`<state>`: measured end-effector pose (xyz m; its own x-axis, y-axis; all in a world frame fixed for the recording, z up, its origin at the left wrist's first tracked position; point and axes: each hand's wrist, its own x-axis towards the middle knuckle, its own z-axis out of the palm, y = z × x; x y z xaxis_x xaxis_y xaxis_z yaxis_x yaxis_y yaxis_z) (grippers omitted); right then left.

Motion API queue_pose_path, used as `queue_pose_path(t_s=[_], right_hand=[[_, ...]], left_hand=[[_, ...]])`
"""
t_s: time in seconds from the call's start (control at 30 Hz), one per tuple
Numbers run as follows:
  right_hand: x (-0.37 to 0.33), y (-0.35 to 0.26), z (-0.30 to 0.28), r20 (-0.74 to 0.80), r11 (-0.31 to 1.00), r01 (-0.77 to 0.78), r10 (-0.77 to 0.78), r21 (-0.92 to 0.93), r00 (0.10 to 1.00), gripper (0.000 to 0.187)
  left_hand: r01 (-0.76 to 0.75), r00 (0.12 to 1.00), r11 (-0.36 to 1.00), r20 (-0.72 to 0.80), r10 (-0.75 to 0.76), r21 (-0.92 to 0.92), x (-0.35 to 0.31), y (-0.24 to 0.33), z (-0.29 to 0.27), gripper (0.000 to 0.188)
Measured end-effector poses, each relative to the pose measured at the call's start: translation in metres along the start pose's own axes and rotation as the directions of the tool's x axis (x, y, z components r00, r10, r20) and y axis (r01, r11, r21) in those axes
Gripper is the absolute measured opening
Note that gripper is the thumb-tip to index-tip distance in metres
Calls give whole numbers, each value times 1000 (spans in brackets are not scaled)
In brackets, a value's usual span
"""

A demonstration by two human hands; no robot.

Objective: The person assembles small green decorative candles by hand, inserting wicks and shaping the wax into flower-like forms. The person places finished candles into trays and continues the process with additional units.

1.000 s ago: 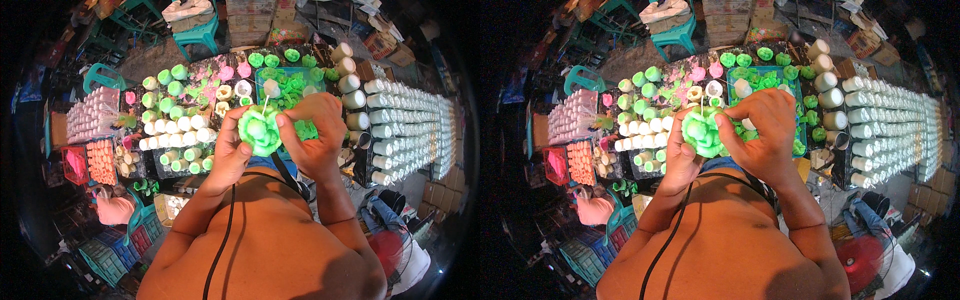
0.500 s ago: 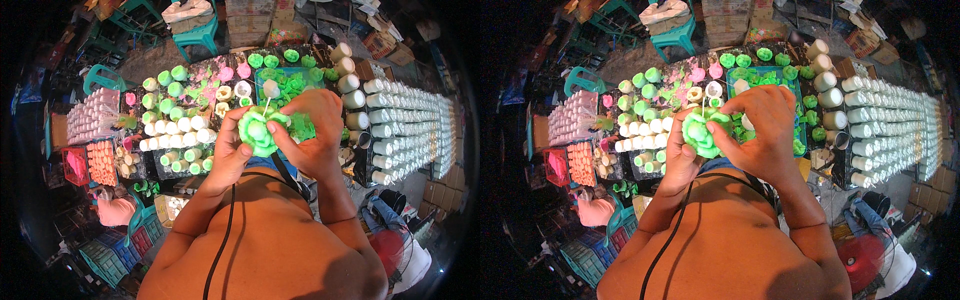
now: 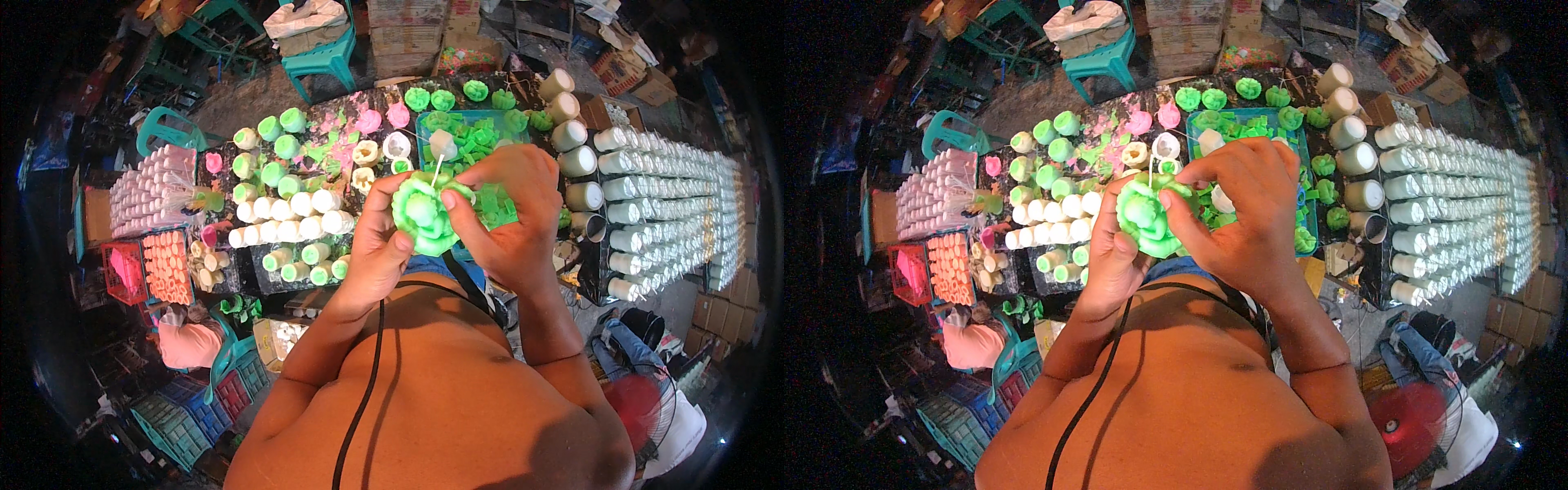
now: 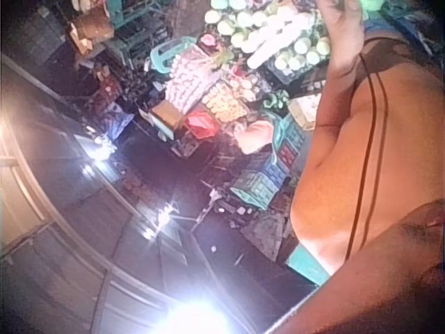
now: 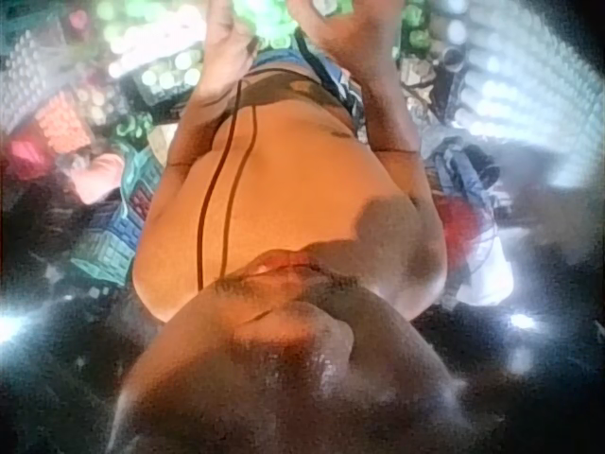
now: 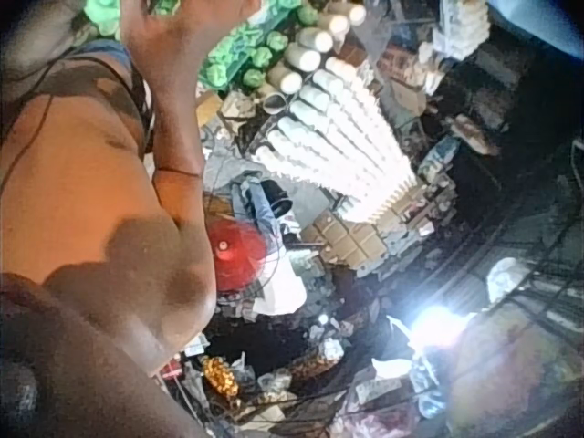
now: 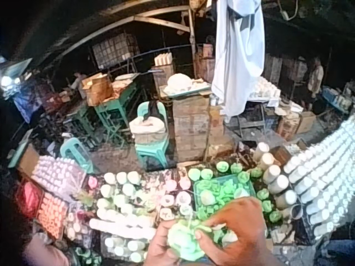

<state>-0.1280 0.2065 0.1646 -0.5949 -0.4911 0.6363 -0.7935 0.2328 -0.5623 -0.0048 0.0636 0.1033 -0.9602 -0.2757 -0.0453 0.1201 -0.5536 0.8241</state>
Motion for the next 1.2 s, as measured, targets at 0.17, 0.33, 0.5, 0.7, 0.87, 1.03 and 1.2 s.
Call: queue_pose_path(t_s=[0.17,0.33,0.5,0.7,0.87,1.03,1.2], right_hand=[[2,-1,-3,-3,1000,-15,15,3,1000,18],[1,2,-13,-9,998,-44,44,42,999,14],[-3,-8,-13,33,993,109,-111,47,993,34],[-9,-16,-2,115,992,122,-123,14,986,68],[-8,-20,5,114,998,49,-53,42,992,61],[-10,-19,4,75,994,97,-100,46,992,48],[-14,-24,1,-11,991,126,-127,-46,992,31]], left_hand=[[39,999,999,21,-38,-28,-2,2,-1,96],[7,998,981,61,5,-193,3,4,8,78],[151,985,794,156,-71,-589,8,8,9,78],[260,941,652,340,-5,-712,12,-2,-12,73],[260,952,650,301,-50,-715,7,-4,-10,74],[161,980,791,190,-58,-590,4,-3,-7,73],[-5,998,911,58,32,-412,4,6,5,69]])
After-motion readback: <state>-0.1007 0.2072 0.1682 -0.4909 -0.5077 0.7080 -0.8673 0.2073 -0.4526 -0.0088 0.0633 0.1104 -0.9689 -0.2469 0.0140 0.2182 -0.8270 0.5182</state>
